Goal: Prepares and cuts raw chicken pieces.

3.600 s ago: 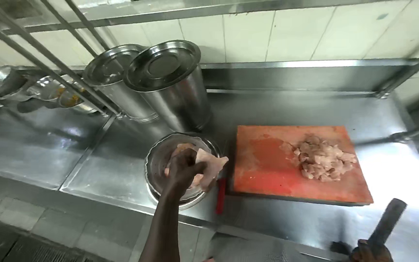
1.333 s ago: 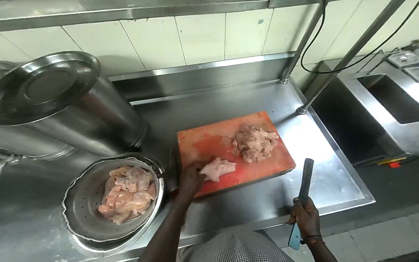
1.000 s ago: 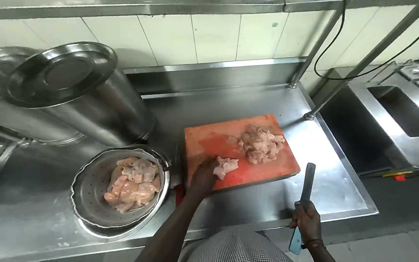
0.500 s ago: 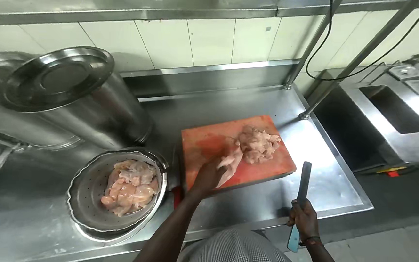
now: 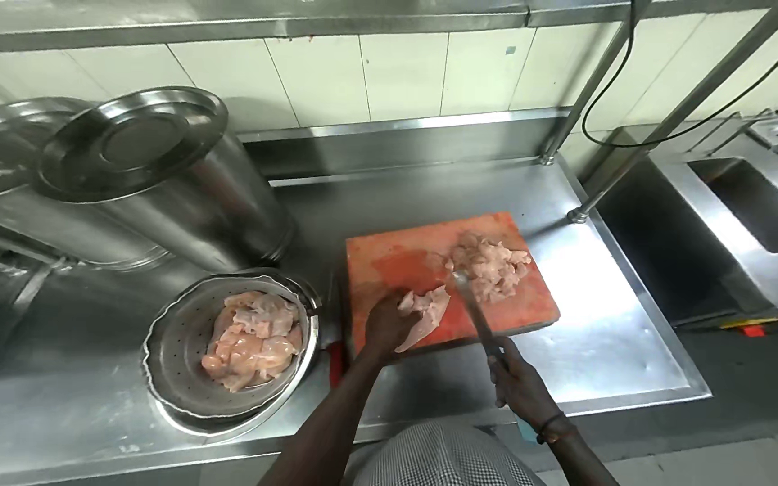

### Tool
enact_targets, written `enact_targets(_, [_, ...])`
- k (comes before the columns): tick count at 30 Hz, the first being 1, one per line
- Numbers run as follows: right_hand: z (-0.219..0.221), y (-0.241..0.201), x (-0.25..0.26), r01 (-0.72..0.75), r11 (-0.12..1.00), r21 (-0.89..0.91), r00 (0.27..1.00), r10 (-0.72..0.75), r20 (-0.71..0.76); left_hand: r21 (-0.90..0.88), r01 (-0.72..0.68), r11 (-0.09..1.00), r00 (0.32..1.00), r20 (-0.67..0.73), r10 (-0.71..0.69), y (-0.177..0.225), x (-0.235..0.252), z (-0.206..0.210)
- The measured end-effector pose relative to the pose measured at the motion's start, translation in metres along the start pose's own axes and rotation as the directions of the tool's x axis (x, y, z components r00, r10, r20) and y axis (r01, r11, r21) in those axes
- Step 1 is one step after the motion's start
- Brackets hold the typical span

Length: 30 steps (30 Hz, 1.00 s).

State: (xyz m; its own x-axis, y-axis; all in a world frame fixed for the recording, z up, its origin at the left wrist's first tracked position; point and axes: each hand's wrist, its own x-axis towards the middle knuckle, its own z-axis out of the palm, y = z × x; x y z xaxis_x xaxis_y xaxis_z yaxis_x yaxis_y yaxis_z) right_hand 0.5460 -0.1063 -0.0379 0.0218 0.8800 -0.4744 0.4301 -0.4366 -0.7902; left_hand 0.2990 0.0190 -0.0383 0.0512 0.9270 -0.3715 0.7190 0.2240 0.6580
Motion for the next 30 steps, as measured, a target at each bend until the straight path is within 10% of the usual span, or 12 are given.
enact_targets(10, [0.005, -0.010, 0.012, -0.068, 0.939, -0.337, 0.985, 0.117, 0.128, -0.381, -0.081, 0.921, 0.994, -0.104, 0.044, -0.018, 0.006, 0.000])
enact_targets(30, [0.048, -0.069, 0.069, 0.083, 0.877, -0.474, 0.928, 0.105, 0.357, -0.225, -0.233, 0.946, 0.972, -0.076, 0.221, -0.013, 0.000, -0.019])
